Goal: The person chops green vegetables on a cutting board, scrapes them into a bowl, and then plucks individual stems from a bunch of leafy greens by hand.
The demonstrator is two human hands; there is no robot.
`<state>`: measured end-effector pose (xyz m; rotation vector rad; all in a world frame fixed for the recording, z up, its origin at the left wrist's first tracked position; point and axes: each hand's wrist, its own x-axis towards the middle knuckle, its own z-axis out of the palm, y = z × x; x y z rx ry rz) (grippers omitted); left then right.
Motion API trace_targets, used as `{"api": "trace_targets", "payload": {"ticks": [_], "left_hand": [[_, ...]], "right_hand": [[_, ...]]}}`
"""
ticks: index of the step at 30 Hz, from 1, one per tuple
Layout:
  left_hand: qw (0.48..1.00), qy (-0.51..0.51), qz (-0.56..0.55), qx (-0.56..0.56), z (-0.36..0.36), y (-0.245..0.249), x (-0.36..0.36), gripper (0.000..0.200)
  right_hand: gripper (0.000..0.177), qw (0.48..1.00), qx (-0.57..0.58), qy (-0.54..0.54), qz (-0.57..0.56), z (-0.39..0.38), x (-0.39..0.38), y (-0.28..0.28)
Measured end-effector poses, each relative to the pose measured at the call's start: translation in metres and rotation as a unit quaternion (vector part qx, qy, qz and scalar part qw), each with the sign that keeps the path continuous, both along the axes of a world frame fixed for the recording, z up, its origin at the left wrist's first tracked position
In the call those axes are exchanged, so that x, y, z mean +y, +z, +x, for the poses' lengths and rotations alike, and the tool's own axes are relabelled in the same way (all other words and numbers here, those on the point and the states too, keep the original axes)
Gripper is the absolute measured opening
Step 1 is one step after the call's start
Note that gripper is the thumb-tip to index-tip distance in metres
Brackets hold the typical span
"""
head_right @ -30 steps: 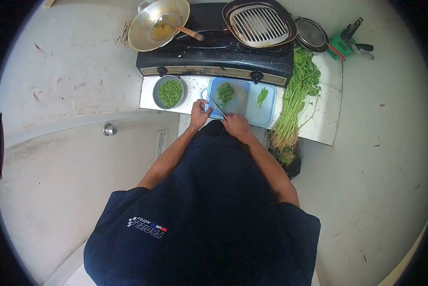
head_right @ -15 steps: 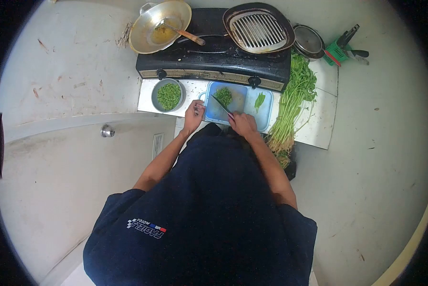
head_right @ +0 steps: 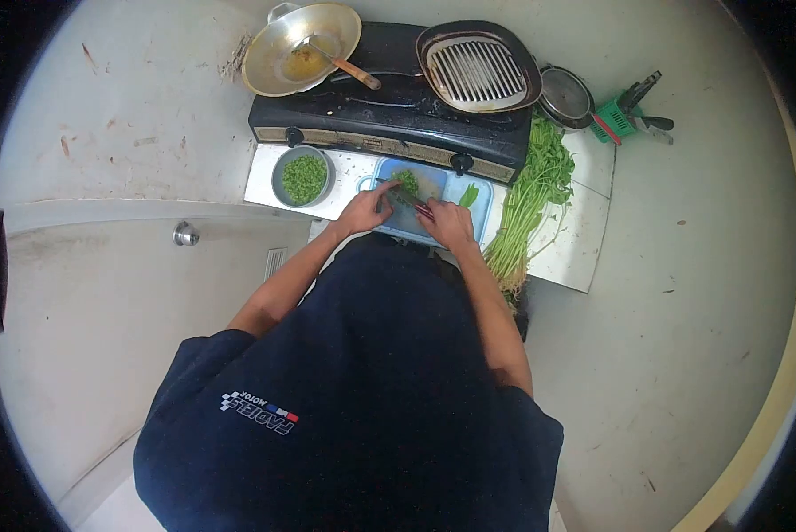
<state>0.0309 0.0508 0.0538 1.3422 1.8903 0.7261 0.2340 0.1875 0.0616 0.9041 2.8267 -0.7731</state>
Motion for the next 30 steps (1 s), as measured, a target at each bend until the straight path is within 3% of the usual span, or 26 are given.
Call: {"api": "trace_targets", "payload": {"ticks": [6,9,15,18,24,30], "left_hand": [[0.997,-0.067,-0.025,-0.013,0.01,0.008,-0.005,0.066],[0.999,-0.041,0.009,0.033,0.008,-0.01,-0.011,0.066],[0.997,0.064,-0.015,-0.042,-0.007,-0.005,-0.025,0.063],[0.991,0.099,-0.036,-0.082,-0.01,-0.003,-0.038,0.059],[0.989,0.124,-0.012,-0.073,-0.01,-0.015,-0.064,0.057],[0.977,0.135,-0.029,-0.164,-0.005,-0.003,-0.067,0.055]], "right_hand": [[0.029,0.994,0.111,0.004,-0.008,0.014,-0.003,-0.021],[0.029,0.985,0.166,0.023,-0.029,0.019,-0.002,-0.018],[0.034,0.982,0.185,0.025,-0.02,0.038,0.002,-0.026],[0.035,0.986,0.149,0.022,-0.065,0.044,0.008,-0.033],[0.038,0.992,0.107,0.068,-0.009,0.033,0.022,-0.042],[0.038,0.993,0.09,0.065,-0.027,-0.005,0.039,-0.035]]}}
